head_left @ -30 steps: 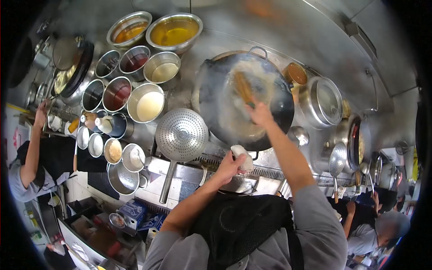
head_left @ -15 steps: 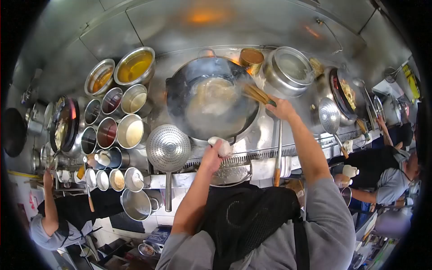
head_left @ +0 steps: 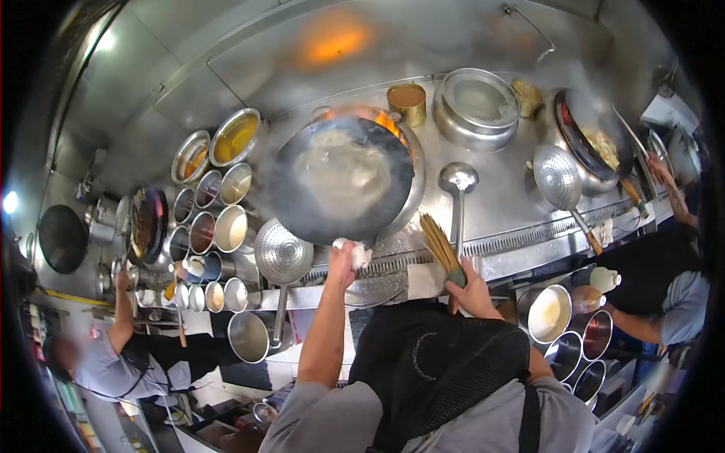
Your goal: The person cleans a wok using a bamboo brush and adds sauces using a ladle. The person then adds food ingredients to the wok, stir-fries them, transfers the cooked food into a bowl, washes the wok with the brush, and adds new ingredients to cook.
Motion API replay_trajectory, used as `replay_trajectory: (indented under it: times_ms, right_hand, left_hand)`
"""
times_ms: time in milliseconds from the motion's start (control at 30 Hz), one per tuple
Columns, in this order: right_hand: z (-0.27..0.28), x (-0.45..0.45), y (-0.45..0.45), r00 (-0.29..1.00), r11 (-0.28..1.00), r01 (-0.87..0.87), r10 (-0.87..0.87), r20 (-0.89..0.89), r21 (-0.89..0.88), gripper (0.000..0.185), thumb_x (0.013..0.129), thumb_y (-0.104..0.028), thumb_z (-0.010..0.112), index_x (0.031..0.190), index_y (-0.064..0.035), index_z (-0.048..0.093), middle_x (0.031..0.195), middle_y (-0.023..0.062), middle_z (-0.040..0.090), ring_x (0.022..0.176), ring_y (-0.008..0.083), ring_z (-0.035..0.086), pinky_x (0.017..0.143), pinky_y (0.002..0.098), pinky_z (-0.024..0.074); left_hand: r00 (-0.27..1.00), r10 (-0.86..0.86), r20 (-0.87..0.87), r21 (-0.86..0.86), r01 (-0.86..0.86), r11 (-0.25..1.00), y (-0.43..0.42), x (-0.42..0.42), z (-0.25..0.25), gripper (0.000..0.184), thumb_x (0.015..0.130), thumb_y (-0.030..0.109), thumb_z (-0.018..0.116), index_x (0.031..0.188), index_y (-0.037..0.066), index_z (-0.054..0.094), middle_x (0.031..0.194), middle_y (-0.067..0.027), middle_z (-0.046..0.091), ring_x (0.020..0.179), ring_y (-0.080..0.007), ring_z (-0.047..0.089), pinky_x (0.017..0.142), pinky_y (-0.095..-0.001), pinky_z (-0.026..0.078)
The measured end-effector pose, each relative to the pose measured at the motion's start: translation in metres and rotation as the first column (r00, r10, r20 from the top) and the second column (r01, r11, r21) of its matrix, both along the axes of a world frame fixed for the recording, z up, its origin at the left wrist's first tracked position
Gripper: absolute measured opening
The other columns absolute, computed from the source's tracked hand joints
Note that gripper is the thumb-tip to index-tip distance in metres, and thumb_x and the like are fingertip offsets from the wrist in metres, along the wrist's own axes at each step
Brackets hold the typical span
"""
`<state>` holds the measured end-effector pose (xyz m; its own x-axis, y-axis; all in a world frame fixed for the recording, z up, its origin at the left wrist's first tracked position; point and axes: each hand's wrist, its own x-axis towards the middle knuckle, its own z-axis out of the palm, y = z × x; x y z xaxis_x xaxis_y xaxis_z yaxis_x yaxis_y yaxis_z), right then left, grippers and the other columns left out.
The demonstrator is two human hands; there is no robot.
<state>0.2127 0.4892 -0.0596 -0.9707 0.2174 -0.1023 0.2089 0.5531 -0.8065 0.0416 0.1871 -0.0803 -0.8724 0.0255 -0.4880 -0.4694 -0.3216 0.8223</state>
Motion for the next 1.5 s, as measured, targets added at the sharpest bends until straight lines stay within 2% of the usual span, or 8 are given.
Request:
replay_trajectory:
  times_ms: [200, 367, 900, 1000, 1067, 1133, 1300, 1500]
  right_hand:
    - [0.071, -0.058, -0.003, 0.998, 0.953, -0.062, 0.063, -0.007, -0.297, 0.074, 0.086, -0.028, 0.071, 0.147, -0.0029, 0.037, 0.103, 0.0250, 0.067, 0.094, 0.0334, 0.068, 0.078, 0.0417, 0.0537]
    - [0.078, -0.144, -0.046, 0.950, 0.525, 0.004, 0.265, 0.168, -0.851, 0.070, 0.091, -0.034, 0.069, 0.148, -0.0087, 0.037, 0.086, 0.0076, 0.060, 0.060, 0.0150, 0.057, 0.044, 0.0280, 0.0402]
    - [0.121, -0.188, 0.022, 0.948, 0.077, 0.055, 0.310, 0.076, -0.996, 0.059, 0.093, -0.034, 0.067, 0.145, -0.0224, 0.042, 0.082, 0.0073, 0.059, 0.057, 0.0138, 0.056, 0.042, 0.0242, 0.0386]
    - [0.111, -0.188, 0.004, 0.949, 0.141, -0.013, 0.315, 0.032, -0.990, 0.061, 0.094, -0.036, 0.065, 0.148, -0.0226, 0.040, 0.087, 0.0093, 0.062, 0.061, 0.0144, 0.059, 0.044, 0.0229, 0.0427]
    - [0.102, -0.169, -0.032, 0.950, 0.659, -0.246, 0.309, -0.043, -0.711, 0.065, 0.094, -0.039, 0.064, 0.150, -0.0200, 0.037, 0.101, 0.0153, 0.065, 0.070, 0.0212, 0.066, 0.051, 0.0296, 0.0518]
    - [0.017, -0.160, -0.066, 0.618, 0.865, -0.501, 0.340, -0.709, -0.022, 0.069, 0.094, -0.038, 0.062, 0.153, -0.0209, 0.030, 0.115, 0.0229, 0.063, 0.079, 0.0330, 0.069, 0.061, 0.0416, 0.0577]
    - [-0.028, -0.183, 0.011, 0.929, 0.797, -0.369, 0.303, 0.211, 0.478, 0.073, 0.092, -0.034, 0.062, 0.154, -0.0288, 0.024, 0.113, 0.0280, 0.059, 0.090, 0.0450, 0.066, 0.077, 0.0529, 0.0556]
    - [0.055, -0.257, 0.030, 0.972, 0.834, 0.039, 0.097, -0.216, 0.550, 0.070, 0.093, -0.034, 0.060, 0.153, -0.0255, 0.025, 0.111, 0.0265, 0.059, 0.090, 0.0465, 0.064, 0.077, 0.0534, 0.0535]
  left_hand:
    - [0.987, 0.081, -0.140, -0.271, -0.116, 0.955, 0.033, 0.035, 0.009, 0.023, 0.085, 0.009, 0.059, 0.100, -0.008, 0.053, 0.094, -0.0152, 0.062, 0.081, -0.0217, 0.064, 0.069, -0.0378, 0.054]
    - [0.936, 0.158, -0.315, -0.567, -0.319, 0.759, 0.065, 0.037, 0.016, 0.030, 0.082, 0.013, 0.061, 0.102, -0.007, 0.049, 0.095, -0.0155, 0.060, 0.081, -0.0209, 0.060, 0.071, -0.0343, 0.051]
    - [0.612, -0.568, -0.550, -0.814, -0.546, 0.200, 0.056, 0.034, 0.019, 0.071, 0.076, 0.011, 0.067, 0.133, -0.018, 0.035, 0.119, -0.0321, 0.050, 0.107, -0.0471, 0.051, 0.096, -0.0494, 0.041]
    - [0.679, -0.533, -0.505, -0.862, -0.373, 0.342, 0.051, 0.024, 0.033, 0.071, 0.077, 0.011, 0.066, 0.133, -0.017, 0.035, 0.121, -0.0313, 0.050, 0.109, -0.0460, 0.052, 0.098, -0.0496, 0.041]
    - [0.685, -0.483, -0.545, -0.837, -0.418, 0.353, 0.051, 0.021, 0.032, 0.068, 0.078, 0.010, 0.065, 0.133, -0.016, 0.035, 0.120, -0.0303, 0.051, 0.110, -0.0449, 0.052, 0.098, -0.0488, 0.041]
    - [0.677, -0.427, -0.600, -0.799, -0.476, 0.368, 0.050, 0.012, 0.035, 0.066, 0.079, 0.010, 0.064, 0.133, -0.015, 0.036, 0.118, -0.0292, 0.051, 0.110, -0.0438, 0.053, 0.098, -0.0479, 0.041]
    - [0.807, -0.174, -0.564, -0.690, -0.346, 0.636, 0.020, 0.010, 0.020, 0.054, 0.082, 0.011, 0.058, 0.128, -0.011, 0.038, 0.111, -0.0266, 0.052, 0.104, -0.0385, 0.055, 0.096, -0.0434, 0.043]
    - [0.949, 0.085, -0.304, -0.484, -0.230, 0.844, 0.001, -0.010, -0.016, 0.037, 0.084, 0.015, 0.057, 0.112, -0.006, 0.044, 0.106, -0.0187, 0.056, 0.094, -0.0247, 0.057, 0.083, -0.0394, 0.048]
